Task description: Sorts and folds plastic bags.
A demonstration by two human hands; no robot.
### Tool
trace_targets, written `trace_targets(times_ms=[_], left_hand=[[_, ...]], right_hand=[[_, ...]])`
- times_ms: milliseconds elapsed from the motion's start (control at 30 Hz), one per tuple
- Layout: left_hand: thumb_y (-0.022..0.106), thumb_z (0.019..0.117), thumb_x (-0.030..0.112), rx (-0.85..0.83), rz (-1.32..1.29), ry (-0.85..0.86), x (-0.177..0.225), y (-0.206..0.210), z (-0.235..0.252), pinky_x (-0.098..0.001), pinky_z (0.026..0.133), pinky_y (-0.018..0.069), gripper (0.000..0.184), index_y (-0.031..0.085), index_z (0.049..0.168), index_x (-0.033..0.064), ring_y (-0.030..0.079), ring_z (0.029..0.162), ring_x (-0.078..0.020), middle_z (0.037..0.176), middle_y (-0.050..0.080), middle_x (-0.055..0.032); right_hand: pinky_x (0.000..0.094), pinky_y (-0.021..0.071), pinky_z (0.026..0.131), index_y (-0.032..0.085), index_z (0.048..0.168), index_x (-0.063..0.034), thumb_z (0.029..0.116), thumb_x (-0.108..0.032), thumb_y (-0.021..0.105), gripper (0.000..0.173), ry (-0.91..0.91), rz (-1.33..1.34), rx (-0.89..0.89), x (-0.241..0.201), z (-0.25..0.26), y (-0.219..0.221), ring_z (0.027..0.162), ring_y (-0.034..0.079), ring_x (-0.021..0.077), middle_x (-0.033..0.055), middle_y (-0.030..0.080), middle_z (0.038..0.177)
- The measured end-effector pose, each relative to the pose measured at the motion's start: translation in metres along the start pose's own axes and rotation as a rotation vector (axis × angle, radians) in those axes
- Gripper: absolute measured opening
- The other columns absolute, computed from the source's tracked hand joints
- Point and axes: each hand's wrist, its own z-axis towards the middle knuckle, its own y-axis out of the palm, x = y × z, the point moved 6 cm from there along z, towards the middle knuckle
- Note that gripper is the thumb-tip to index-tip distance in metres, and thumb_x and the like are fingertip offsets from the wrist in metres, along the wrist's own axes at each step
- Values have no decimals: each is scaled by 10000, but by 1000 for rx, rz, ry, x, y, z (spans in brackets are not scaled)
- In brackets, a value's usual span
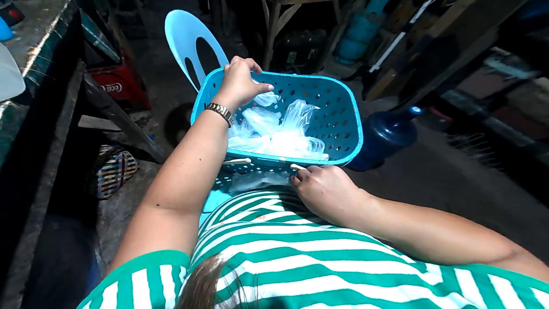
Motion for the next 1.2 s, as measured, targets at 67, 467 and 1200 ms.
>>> trace_targets(times_ms=[67,467,1200], left_hand=[[819,879,301,3,-6,18,2,0,-1,-541,1101,375,524,652,1276,2,477,1324,-393,1396,536,-244],[618,859,708,-521,-794,478,37,19,-26,-291,871,565,782,593,1304,66,650,1094,-93,1218,676,15],[623,923,-83,26,-1169,-54,17,16,-17,-278,750,590,321,548,1222,7,673,818,-122,976,667,-74]], right_hand=[[434,498,519,737,884,52,894,23,602,139,-27,-20,77,1,-2,-9,693,696,356,199,687,774],[520,510,556,698,930,-19,945,-99,573,150,-118,185,349,56,29,-110,722,669,359,157,646,813],[221,531,743,721,998,-42,904,-121,756,128,281,1045,599,169,116,-60,745,614,6,2,693,877]])
